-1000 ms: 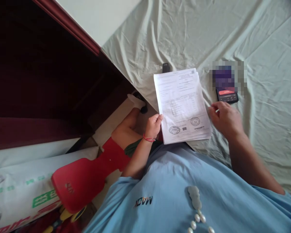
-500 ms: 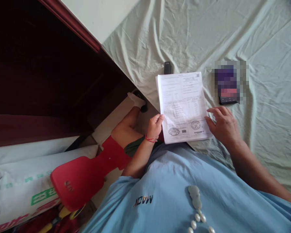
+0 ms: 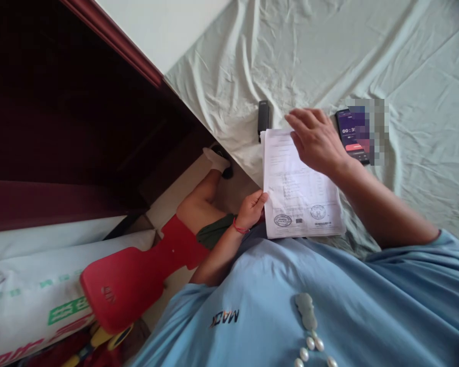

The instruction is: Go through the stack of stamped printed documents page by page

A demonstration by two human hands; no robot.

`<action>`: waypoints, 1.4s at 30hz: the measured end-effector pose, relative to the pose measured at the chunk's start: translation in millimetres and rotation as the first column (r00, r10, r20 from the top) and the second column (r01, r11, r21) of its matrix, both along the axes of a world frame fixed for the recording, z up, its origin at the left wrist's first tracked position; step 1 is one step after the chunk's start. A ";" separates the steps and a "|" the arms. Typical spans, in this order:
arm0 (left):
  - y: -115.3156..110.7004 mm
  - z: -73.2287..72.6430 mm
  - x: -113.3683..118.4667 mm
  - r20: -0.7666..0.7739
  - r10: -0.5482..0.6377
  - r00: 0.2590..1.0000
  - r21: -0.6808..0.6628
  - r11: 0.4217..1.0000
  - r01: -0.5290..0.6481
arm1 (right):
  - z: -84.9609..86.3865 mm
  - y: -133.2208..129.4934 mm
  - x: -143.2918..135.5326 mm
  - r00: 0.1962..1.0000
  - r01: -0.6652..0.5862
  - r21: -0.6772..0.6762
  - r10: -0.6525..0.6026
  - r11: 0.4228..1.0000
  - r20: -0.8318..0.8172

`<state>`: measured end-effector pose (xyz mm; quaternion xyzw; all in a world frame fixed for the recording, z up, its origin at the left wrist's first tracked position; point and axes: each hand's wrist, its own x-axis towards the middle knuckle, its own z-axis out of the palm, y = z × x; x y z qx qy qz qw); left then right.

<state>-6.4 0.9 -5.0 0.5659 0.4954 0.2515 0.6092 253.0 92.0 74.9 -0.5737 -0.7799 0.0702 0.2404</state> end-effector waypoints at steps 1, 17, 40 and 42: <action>-0.2 0.1 0.3 0.002 -0.019 1.000 0.003 1.000 0.019 | -2.4 12.1 -5.2 0.999 -0.026 -0.021 0.027 0.999 0.032; 55.8 37.8 23.0 0.043 0.380 0.924 0.322 0.870 -0.373 | 14.8 34.6 -35.5 0.972 -0.226 -0.225 0.236 0.948 0.018; 84.4 10.3 52.7 0.457 0.366 0.810 -0.267 0.926 -0.268 | -9.3 26.9 -41.8 0.954 -0.280 -0.013 0.277 0.960 -0.115; 84.8 10.6 53.9 0.452 0.379 0.808 -0.277 0.920 -0.277 | -10.2 26.4 -43.8 0.949 -0.300 -0.025 0.295 0.954 -0.113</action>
